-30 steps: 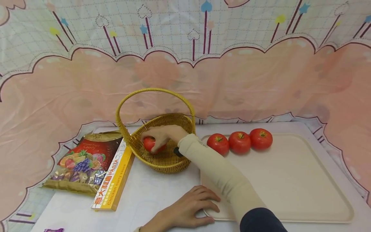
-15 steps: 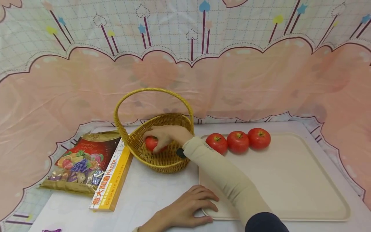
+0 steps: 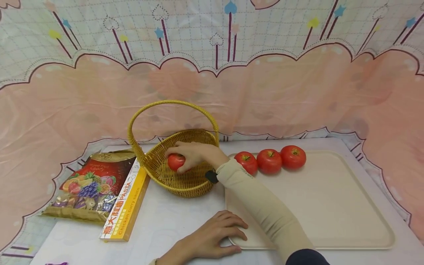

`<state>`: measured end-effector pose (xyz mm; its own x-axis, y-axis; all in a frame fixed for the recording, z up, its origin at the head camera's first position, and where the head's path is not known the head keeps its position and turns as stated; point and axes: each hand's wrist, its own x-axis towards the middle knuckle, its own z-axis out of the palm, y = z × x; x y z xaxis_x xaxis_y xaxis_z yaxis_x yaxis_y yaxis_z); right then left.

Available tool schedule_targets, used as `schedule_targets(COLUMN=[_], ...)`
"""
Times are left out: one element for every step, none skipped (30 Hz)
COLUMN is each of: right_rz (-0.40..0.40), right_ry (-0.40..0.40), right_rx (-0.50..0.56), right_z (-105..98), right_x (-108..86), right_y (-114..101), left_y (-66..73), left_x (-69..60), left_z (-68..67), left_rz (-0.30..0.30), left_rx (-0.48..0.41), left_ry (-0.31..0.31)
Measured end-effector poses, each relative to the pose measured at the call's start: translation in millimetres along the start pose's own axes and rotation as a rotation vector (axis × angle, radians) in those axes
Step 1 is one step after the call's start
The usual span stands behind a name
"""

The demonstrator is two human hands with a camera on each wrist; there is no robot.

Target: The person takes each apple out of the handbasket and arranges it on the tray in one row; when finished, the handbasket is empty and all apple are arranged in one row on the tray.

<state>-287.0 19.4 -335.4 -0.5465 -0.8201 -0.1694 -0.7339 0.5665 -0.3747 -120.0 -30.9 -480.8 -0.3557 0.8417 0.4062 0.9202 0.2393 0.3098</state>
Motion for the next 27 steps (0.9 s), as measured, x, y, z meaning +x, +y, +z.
schedule_targets(right_rz=[0.001, 0.0, -0.001, -0.003, -0.005, -0.009, -0.011, -0.014, -0.019, -0.023, -0.025, -0.029, -0.031, -0.035, -0.04, -0.042, -0.045, -0.05, -0.053, -0.056, -0.06, -0.062, -0.065, -0.068, -0.073, -0.074, -0.077], right_ry=[0.006, 0.012, 0.017, 0.022, 0.027, 0.034, 0.04, 0.046, 0.053, 0.059, 0.066, 0.071, 0.078, 0.084, 0.091, 0.095, 0.1, 0.105, 0.109, 0.113, 0.117, 0.122, 0.128, 0.135, 0.143, 0.153, 0.161], right_rx=[0.002, 0.006, 0.011, 0.015, 0.017, 0.02, 0.024, 0.027, 0.029, 0.03, 0.029, 0.028, 0.026, 0.023, 0.024, 0.023, 0.025, 0.027, 0.03, 0.034, 0.041, 0.043, 0.044, 0.041, 0.039, 0.036, 0.037], right_z=[0.3, 0.7, 1.0, 1.4, 1.8, 2.2, 2.6, 3.0, 3.4, 4.0, 4.4, 4.9, 5.3, 5.7, 5.9, 6.1, 6.0, 6.0, 6.0, 6.0, 5.8, 5.8, 6.0, 6.4, 6.8, 7.3, 7.9], right_x=[-1.6, -3.2, -4.9, -6.5, -8.2, -9.9, -11.6, -13.2, -14.8, -16.2, -17.6, -18.8, -20.0, -21.2, -22.5, -23.7, -25.0, -26.5, -27.8, -29.0, -30.5, -31.7, -32.9, -33.9, -34.9, -36.2, -37.4], right_y=[0.2, 0.4, 0.5, 0.6, 0.8, 0.9, 1.2, 1.4, 1.8, 2.3, 2.7, 3.1, 3.5, 3.9, 4.1, 4.2, 4.0, 3.8, 3.6, 3.4, 2.9, 2.7, 2.4, 2.3, 2.3, 2.2, 2.1], left_y=[-0.1, -0.3, -0.3, -0.2, -0.1, -0.1, 0.0, 0.2, 0.4, 0.5, 0.6, 0.7, 0.8, 0.9, 0.9, 1.0, 1.1, 1.1, 1.1, 1.1, 1.1, 1.0, 0.9, 0.9, 0.9, 0.9, 0.7], left_x=[-0.2, -0.5, -0.7, -0.8, -0.9, -0.9, -0.8, -0.6, -0.4, -0.3, -0.2, 0.0, 0.1, 0.2, 0.2, 0.3, 0.2, 0.1, 0.0, 0.0, 0.0, -0.1, -0.2, -0.1, 0.0, 0.1, 0.2], left_z=[0.2, 0.3, 0.4, 0.4, 0.3, 0.3, 0.2, 0.0, -0.3, -0.6, -0.8, -1.1, -1.5, -1.7, -1.8, -1.9, -2.0, -2.0, -1.9, -1.8, -1.7, -1.4, -1.2, -1.2, -1.2, -1.2, -1.2], left_rz=[-0.002, -0.005, -0.006, -0.007, -0.008, -0.007, -0.007, -0.006, -0.006, -0.007, -0.008, -0.008, -0.007, -0.008, -0.008, -0.008, -0.005, -0.004, -0.005, -0.006, -0.005, -0.005, -0.005, -0.007, -0.007, -0.008, -0.008], left_rx=[0.001, 0.001, 0.004, 0.007, 0.008, 0.011, 0.013, 0.015, 0.014, 0.012, 0.01, 0.011, 0.013, 0.012, 0.01, 0.011, 0.016, 0.017, 0.014, 0.011, 0.012, 0.013, 0.015, 0.013, 0.013, 0.014, 0.014], left_ry=[-0.002, -0.006, -0.009, -0.011, -0.014, -0.017, -0.019, -0.02, -0.021, -0.022, -0.022, -0.023, -0.022, -0.022, -0.022, -0.02, -0.017, -0.015, -0.013, -0.012, -0.011, -0.011, -0.011, -0.013, -0.014, -0.016, -0.017])
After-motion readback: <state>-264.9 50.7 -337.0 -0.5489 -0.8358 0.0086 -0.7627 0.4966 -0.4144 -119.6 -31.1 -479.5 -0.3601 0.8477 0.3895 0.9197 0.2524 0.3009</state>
